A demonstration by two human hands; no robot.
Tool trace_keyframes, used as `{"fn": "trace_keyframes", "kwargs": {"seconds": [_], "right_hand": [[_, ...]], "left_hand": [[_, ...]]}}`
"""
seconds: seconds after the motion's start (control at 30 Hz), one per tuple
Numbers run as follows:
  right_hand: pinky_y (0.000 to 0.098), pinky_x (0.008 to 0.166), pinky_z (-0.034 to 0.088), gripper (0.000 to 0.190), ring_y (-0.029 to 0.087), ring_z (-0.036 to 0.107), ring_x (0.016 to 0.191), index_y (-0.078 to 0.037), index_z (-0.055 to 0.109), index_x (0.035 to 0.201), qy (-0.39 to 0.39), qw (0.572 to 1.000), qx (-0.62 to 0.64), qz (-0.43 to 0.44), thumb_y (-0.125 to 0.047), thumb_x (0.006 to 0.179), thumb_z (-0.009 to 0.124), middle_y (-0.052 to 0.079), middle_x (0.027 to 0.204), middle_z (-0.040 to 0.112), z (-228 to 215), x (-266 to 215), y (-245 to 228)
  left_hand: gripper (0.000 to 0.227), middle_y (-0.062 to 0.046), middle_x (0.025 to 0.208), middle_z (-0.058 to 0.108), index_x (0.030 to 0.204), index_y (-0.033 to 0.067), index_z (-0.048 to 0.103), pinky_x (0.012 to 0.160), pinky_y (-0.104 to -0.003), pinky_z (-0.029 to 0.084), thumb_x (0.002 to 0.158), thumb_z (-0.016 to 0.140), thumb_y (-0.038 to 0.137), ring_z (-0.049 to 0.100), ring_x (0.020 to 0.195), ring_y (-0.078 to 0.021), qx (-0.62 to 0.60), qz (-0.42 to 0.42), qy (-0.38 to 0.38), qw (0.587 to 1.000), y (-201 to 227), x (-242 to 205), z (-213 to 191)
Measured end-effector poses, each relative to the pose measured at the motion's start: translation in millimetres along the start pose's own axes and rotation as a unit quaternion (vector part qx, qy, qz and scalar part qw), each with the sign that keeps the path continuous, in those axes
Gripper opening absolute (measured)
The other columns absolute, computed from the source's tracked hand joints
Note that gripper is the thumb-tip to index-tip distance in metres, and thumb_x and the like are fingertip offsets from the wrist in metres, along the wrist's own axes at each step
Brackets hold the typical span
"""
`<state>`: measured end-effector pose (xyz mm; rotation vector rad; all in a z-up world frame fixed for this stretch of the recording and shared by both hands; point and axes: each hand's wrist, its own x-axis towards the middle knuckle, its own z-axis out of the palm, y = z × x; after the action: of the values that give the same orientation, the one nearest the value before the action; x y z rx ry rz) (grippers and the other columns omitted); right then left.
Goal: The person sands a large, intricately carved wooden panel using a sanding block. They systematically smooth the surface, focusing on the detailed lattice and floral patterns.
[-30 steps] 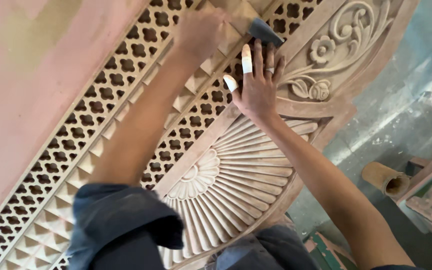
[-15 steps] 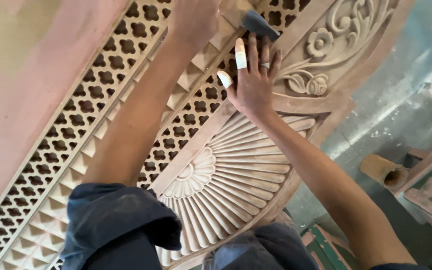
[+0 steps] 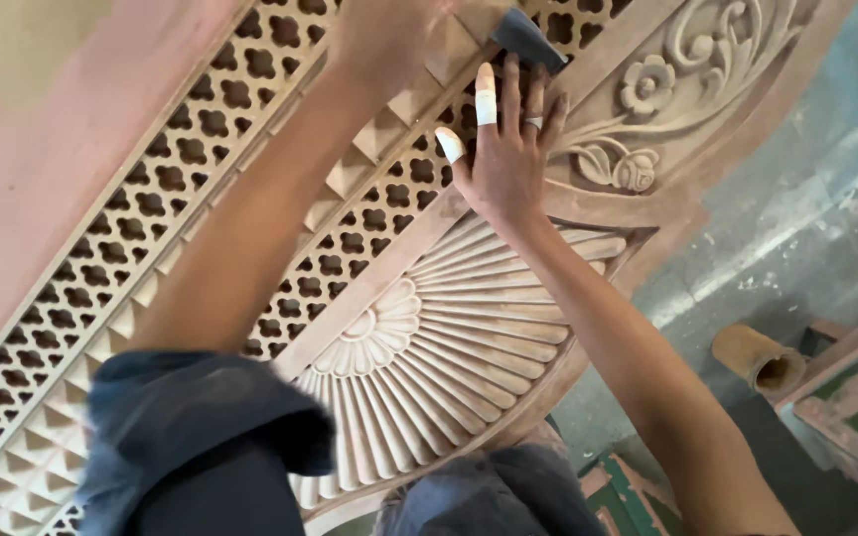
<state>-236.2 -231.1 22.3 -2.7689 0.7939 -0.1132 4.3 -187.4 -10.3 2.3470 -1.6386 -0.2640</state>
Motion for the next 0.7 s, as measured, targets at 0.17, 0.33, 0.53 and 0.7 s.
{"fn": "trace_keyframes", "kwargs": {"seconds": [0.17,0.33,0.53,0.7], "right_hand": [[0.0751,0.118,-0.002,0.092,0.05,0.01,0.154,-0.011,0.02,0.164,-0.012,1.0,-0.029,0.003,-0.063,0.102,0.062,0.023,0.168,0.017,-3,1,-7],[0.074,0.118,0.001,0.088,0.05,0.013,0.153,-0.007,0.026,0.161,-0.013,1.0,-0.021,0.006,-0.059,0.1,0.062,0.025,0.166,0.024,-8,2,-9],[0.0738,0.121,0.007,0.08,0.052,0.015,0.154,-0.006,0.031,0.162,0.017,0.999,0.002,-0.028,-0.058,0.106,0.056,0.026,0.168,0.024,-33,-6,-18],[0.0771,0.117,0.0,0.081,0.054,0.006,0.154,-0.001,0.026,0.163,-0.039,0.998,0.036,-0.015,-0.055,0.106,0.049,0.026,0.169,0.015,-52,-7,-30]], "left_hand": [[0.014,-0.006,0.082,0.07,0.1,0.0187,0.077,0.059,-0.04,0.052,0.089,0.073,0.027,0.06,0.064,-0.0186,0.148,-0.089,-0.304,0.937,-18,-119,-86],[0.024,-0.005,0.088,0.073,0.106,0.0114,0.072,0.067,-0.03,0.058,0.099,0.069,0.034,0.068,0.075,-0.0164,-0.398,-0.32,-0.044,0.859,26,-216,-161],[0.031,-0.009,0.078,0.067,0.102,0.0019,0.065,0.063,-0.03,0.053,0.097,0.071,0.031,0.062,0.067,-0.0175,-0.878,-0.215,0.187,0.384,170,-279,-179],[0.035,0.003,0.061,0.045,0.085,0.0071,0.062,0.052,-0.025,0.037,0.104,0.074,0.034,0.042,0.053,-0.0073,-0.973,0.019,0.199,0.115,297,-278,-196]]}}
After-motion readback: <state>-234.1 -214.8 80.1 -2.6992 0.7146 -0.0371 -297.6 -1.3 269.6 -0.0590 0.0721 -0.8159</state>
